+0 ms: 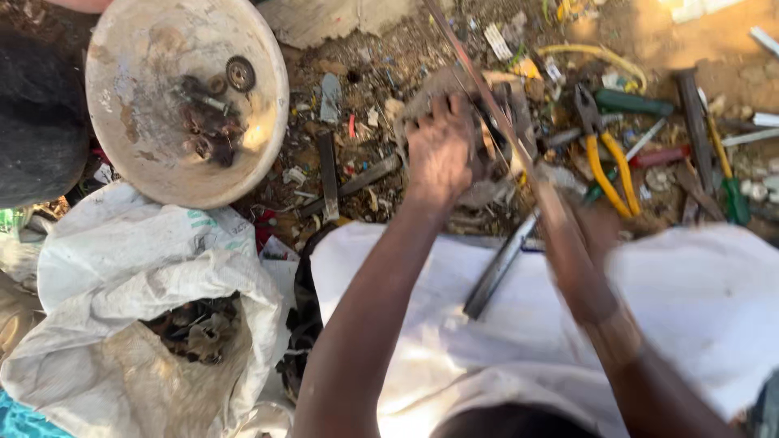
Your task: The person sits on the ground outdoors and saws through a metal object held against their lap using a hacksaw, repositioning the workpiece between cuts. They then use pliers to grip and pull at parts of the object and work on it with a screwdriver-like tool.
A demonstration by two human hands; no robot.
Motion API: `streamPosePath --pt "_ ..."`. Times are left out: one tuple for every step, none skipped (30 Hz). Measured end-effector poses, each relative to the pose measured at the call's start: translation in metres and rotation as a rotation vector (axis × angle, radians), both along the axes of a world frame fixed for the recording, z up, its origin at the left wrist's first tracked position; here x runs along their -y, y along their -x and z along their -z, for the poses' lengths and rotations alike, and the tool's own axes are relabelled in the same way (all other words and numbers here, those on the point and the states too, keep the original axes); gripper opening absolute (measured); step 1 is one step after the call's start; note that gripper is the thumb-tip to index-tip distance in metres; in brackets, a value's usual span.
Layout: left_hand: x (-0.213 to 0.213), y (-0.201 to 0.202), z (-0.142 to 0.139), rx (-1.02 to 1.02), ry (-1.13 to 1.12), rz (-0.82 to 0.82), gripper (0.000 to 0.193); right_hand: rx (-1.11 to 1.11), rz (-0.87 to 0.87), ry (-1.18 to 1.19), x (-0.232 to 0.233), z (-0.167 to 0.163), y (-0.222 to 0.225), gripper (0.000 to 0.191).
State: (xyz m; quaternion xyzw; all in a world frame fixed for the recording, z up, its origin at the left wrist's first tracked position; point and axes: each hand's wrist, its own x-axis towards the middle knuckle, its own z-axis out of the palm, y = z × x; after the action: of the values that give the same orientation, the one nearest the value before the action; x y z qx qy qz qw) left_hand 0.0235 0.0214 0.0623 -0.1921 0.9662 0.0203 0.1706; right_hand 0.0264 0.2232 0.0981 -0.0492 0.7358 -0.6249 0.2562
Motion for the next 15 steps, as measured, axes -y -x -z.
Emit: streamPosePath --pt "0.000 0.001 -0.003 0.046 -0.014 -0.007 0.085 -0.032 -0.003 0.026 0.024 0.016 0.018 0.048" --pt "0.001 0.002 -0.005 -0.014 -0.056 -0.034 0.085 -0.111 -0.073 0.234 0.049 0.036 0.033 0.049" --pt "0.002 0.003 -0.006 -0.071 -0.103 -0.059 0.084 -0.259 -0.049 0.064 0.061 0.048 0.041 0.031" --pt "0.003 0.004 -0.005 -0.119 -0.155 -0.093 0.084 -0.316 -0.078 0.126 0.060 0.057 0.040 0.035" --pt "0.003 0.004 -0.002 -0.045 -0.172 -0.118 0.092 -0.351 -0.105 0.175 0.053 0.058 0.034 0.040" --pt "0.002 0.005 0.003 0.036 -0.202 -0.130 0.100 -0.382 -0.124 0.208 0.031 0.051 0.020 0.046" --pt "0.001 0.006 0.011 0.109 -0.221 -0.148 0.109 -0.141 -0.082 0.036 0.005 0.038 0.002 0.032" --pt "0.002 0.002 0.020 -0.029 -0.100 -0.108 0.092 -0.016 -0.027 0.114 -0.024 0.018 -0.018 0.042" --pt "0.001 -0.001 0.030 -0.177 0.027 -0.064 0.078 0.111 0.025 0.082 -0.045 0.000 -0.033 0.027" --pt "0.001 -0.002 0.040 -0.316 0.146 -0.014 0.066 -0.170 -0.088 -0.085 -0.063 -0.023 -0.045 0.042" --pt "-0.001 -0.003 0.048 -0.245 0.178 0.009 0.066 -0.118 -0.061 -0.063 -0.063 -0.037 -0.047 0.037" --pt "0.000 -0.005 0.054 -0.167 0.221 0.027 0.066 -0.061 -0.042 -0.031 -0.055 -0.046 -0.042 0.034" --pt "-0.001 -0.005 0.058 -0.090 0.267 0.051 0.067 -0.004 -0.016 0.005 -0.039 -0.052 -0.035 0.033" --pt "-0.001 -0.004 0.058 -0.180 0.213 0.037 0.065 0.158 0.000 -0.094 -0.009 -0.040 -0.013 0.029" --pt "0.001 -0.002 0.057 -0.269 0.154 0.020 0.063 -0.095 -0.021 0.026 0.022 -0.027 0.006 0.044"
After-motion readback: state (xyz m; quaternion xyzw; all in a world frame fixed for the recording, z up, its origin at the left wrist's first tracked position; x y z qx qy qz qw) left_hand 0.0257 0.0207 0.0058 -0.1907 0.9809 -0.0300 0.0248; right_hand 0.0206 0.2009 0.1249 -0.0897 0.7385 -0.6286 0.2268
